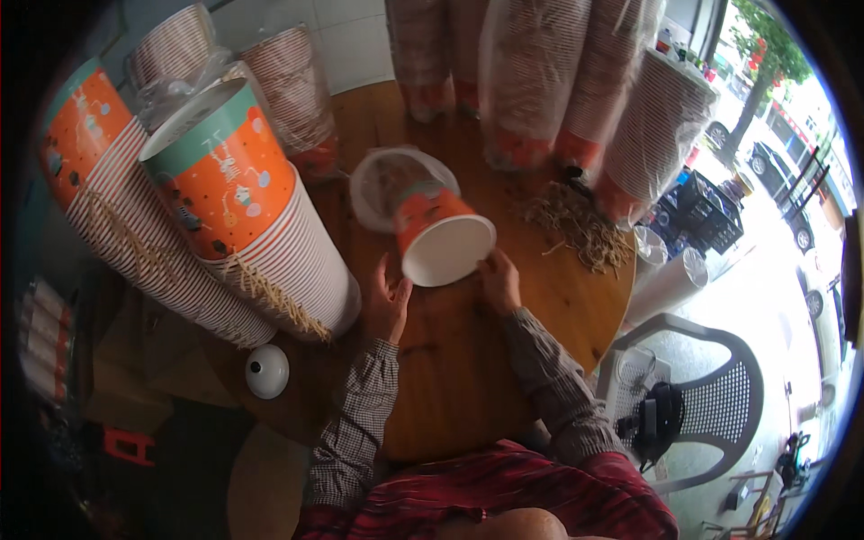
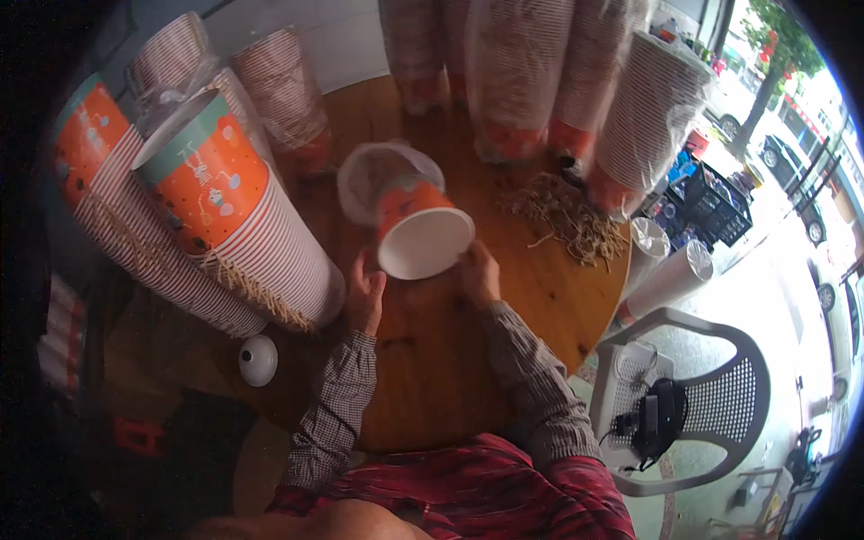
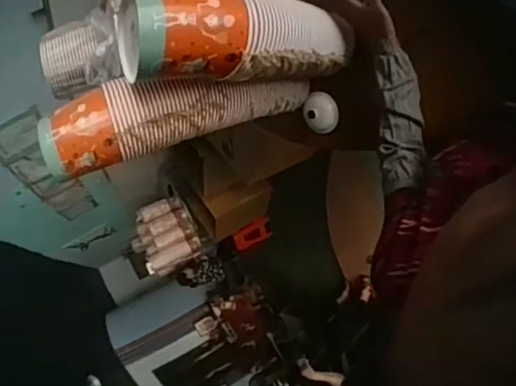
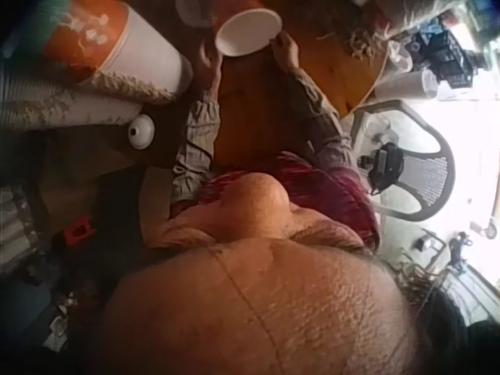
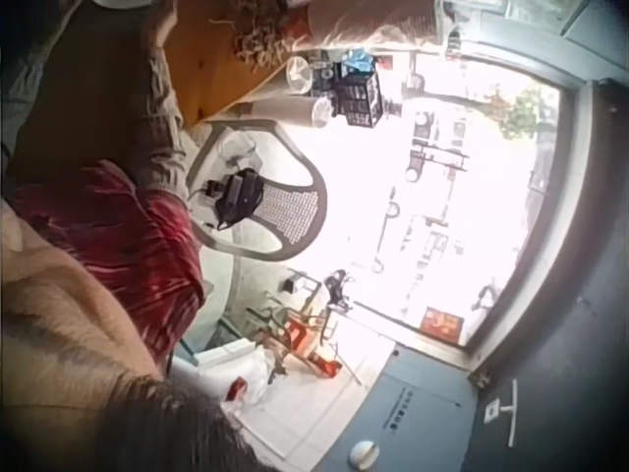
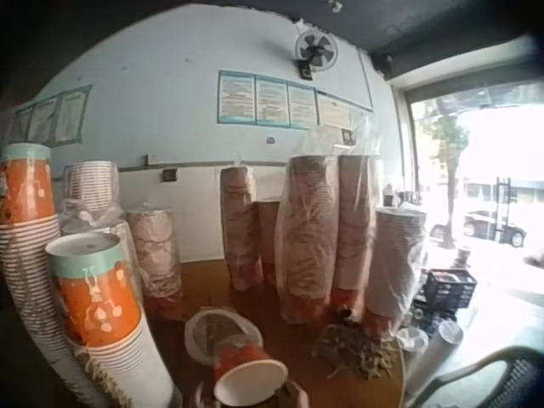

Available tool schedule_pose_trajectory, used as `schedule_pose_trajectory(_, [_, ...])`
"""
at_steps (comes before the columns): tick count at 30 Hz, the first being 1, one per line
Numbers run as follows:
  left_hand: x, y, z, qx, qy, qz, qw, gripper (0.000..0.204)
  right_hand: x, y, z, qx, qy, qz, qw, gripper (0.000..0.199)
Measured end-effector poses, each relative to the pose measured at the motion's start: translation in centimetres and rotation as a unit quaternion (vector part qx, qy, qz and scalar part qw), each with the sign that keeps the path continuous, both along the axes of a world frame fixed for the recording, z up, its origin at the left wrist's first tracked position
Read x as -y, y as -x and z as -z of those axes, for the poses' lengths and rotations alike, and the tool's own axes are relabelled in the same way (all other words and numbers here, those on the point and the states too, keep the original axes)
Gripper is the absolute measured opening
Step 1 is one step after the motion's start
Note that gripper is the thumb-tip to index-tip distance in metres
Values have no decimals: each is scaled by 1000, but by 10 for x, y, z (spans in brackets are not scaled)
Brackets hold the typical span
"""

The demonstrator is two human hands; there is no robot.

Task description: Attaching string handles to decorative paper cups at a workstation.

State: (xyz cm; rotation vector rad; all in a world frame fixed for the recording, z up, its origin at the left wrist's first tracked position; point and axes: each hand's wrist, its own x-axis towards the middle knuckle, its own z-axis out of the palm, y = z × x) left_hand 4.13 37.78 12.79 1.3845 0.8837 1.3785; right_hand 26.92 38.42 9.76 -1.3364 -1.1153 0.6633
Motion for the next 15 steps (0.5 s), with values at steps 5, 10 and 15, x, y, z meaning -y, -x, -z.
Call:
schedule_pose_trajectory(5, [-17,31,37,-56,-17,-108,992,50,8,28,-27,198,-84,-11,977,19])
schedule_pose_trajectory(10, [-23,22,37,-21,95,-118,988,44,16,-75,-17,333,-8,171,927,23])
schedule_pose_trajectory(15, [-23,22,43,-34,39,-135,989,41,24,-139,-5,381,-4,209,901,26])
